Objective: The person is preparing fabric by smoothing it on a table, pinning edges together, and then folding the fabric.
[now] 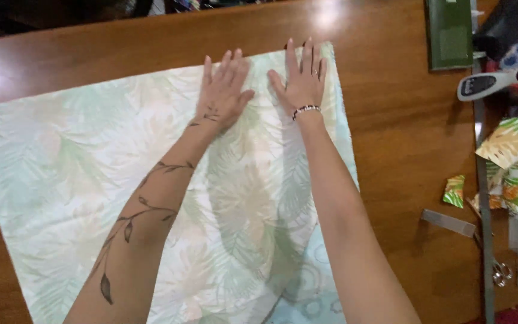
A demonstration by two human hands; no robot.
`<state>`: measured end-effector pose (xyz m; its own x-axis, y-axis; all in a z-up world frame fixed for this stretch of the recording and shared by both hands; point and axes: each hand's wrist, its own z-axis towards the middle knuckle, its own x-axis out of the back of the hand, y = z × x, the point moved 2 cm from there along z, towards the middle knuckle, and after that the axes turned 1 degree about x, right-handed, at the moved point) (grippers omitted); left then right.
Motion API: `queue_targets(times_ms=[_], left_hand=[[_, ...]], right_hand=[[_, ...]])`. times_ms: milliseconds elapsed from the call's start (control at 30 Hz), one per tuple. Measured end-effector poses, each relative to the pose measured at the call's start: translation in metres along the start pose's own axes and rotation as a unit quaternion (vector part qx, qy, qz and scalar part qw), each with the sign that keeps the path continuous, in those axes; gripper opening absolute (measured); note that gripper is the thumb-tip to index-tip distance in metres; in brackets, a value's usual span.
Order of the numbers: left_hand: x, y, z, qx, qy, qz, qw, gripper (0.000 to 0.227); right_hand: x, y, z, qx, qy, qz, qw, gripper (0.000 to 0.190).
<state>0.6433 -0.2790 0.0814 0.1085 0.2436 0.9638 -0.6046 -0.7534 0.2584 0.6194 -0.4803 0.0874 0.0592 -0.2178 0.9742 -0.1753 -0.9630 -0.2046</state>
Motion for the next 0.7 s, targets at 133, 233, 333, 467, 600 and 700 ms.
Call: queue_targets(times_ms=[133,233,333,467,600,700], left_hand=[[0.006,0.006,-0.007,0.005,0.007,0.013,1.0,0.065],[0.007,0.007,-0.007,-0.002,0.036,0.028,0.999,0.062],[0.008,0.007,-0.009,-0.009,0.05,0.028,0.998,0.06],[0.009,0.009,-0.012,-0.012,0.047,0.039,0.998,0.064],[0.018,0.009,-0.024,0.019,-0.011,0.062,0.998,0.077],[0.025,-0.001,-0.039,0.043,-0.001,0.067,0.997,0.08]], right_hand=[[0.003,0.018,0.007,-0.055,0.017,0.022,0.998,0.084],[-0.007,0.024,0.01,-0.07,0.052,0.017,0.996,0.083],[-0.001,0.02,0.007,-0.073,0.05,0.031,0.996,0.082],[0.0,0.021,0.007,-0.06,0.065,0.018,0.996,0.08],[0.007,0.019,0.002,-0.048,0.079,0.044,0.995,0.072],[-0.004,0.024,0.006,0.067,0.178,0.033,0.981,0.052]])
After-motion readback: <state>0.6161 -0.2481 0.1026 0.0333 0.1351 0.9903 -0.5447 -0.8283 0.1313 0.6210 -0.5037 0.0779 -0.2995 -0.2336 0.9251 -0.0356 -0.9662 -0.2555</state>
